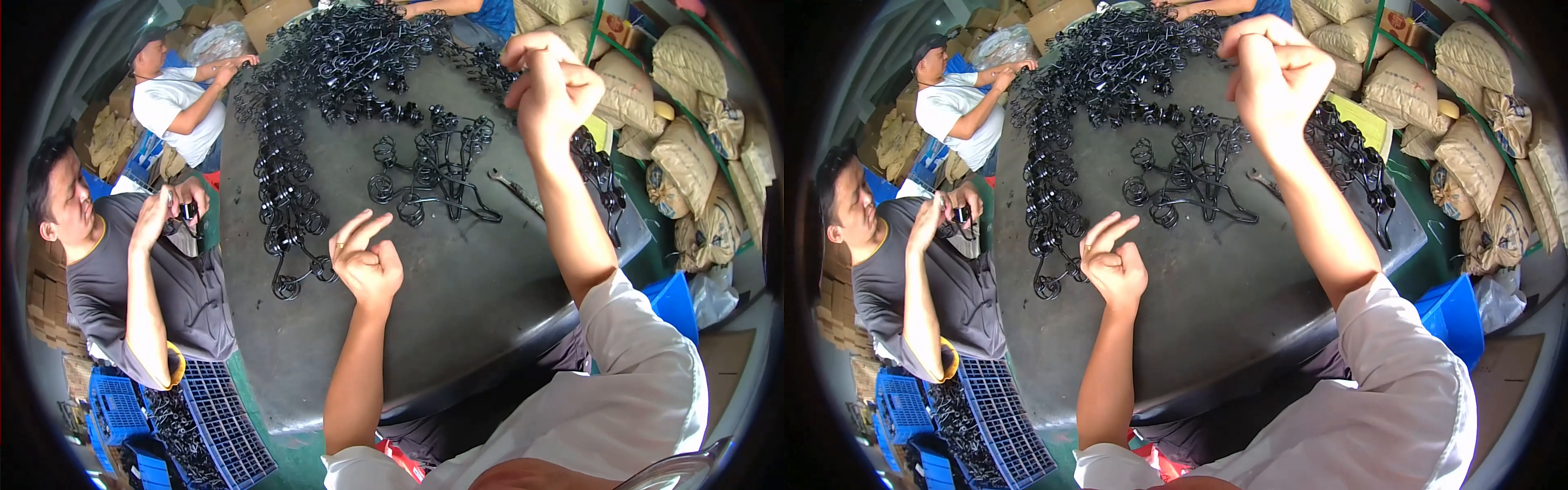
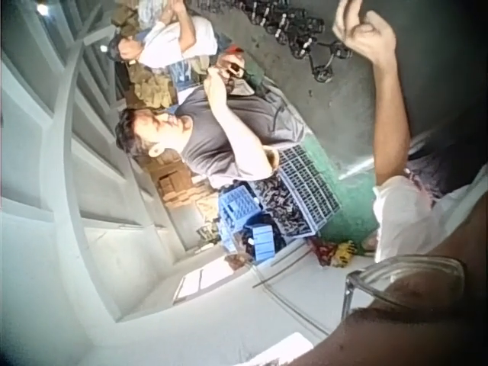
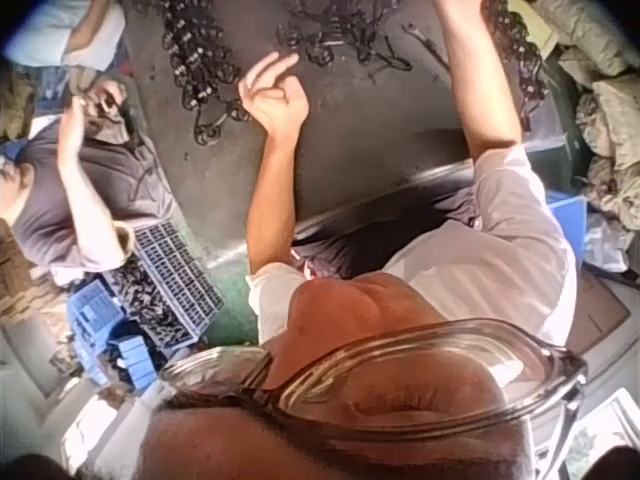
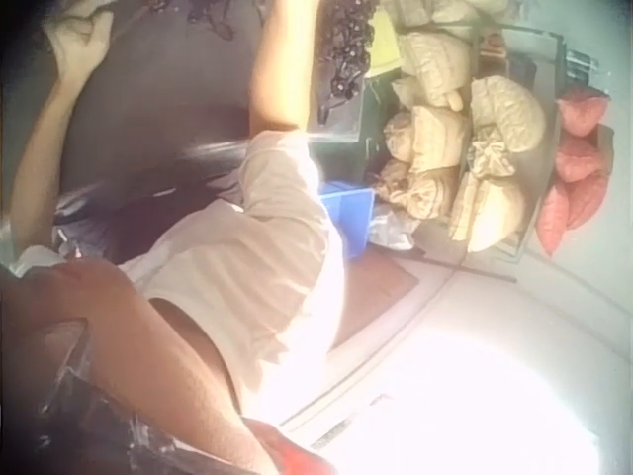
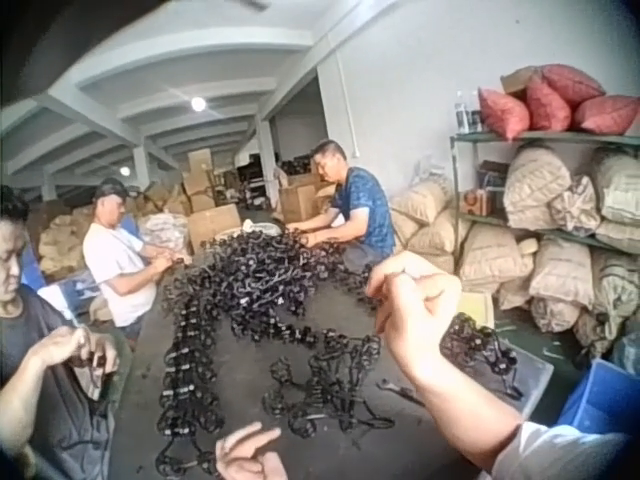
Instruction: Assembling and tightening black metal wire components using a wrench at a manufacturing workbench.
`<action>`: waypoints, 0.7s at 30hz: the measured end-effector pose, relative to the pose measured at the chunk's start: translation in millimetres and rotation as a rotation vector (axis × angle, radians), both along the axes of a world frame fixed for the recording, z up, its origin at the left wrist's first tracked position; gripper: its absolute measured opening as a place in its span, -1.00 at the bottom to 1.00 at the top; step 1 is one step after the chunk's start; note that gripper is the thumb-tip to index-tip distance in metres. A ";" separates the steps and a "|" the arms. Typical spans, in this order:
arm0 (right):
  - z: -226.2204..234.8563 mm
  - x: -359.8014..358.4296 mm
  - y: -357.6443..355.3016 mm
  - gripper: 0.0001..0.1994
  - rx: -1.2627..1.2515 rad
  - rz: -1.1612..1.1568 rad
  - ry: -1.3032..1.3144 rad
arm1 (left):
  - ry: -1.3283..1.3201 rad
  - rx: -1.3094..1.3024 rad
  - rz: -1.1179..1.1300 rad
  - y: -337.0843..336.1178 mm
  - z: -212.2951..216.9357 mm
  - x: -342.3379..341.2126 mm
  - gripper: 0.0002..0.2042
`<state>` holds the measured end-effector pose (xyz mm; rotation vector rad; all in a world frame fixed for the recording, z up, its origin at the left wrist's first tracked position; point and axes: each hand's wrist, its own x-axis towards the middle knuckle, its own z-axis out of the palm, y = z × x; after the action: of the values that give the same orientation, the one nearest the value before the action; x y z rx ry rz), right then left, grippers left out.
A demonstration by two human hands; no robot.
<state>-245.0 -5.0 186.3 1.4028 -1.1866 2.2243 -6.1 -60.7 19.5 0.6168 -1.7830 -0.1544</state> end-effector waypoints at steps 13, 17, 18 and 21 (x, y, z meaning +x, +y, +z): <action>-66.9 -23.3 -89.4 -0.83 0.340 0.110 -0.047 | 0.273 0.363 -0.223 0.4 -4.4 6.2 -0.83; -68.5 -9.4 -91.1 -0.82 0.346 0.203 -0.073 | 0.494 0.590 -0.331 -2.6 -2.8 9.6 -0.80; -67.8 -6.0 -91.2 -0.82 0.313 0.279 -0.152 | 0.584 0.644 -0.364 -2.3 -2.8 8.3 -0.79; -72.1 -11.8 -90.9 -0.80 0.519 0.346 -0.095 | 0.333 0.457 -0.322 -4.9 -13.8 1.1 -0.78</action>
<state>-256.8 -95.9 114.2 1.8284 -1.7650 2.3245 -5.1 -65.6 5.7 0.5772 -1.5136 -0.8541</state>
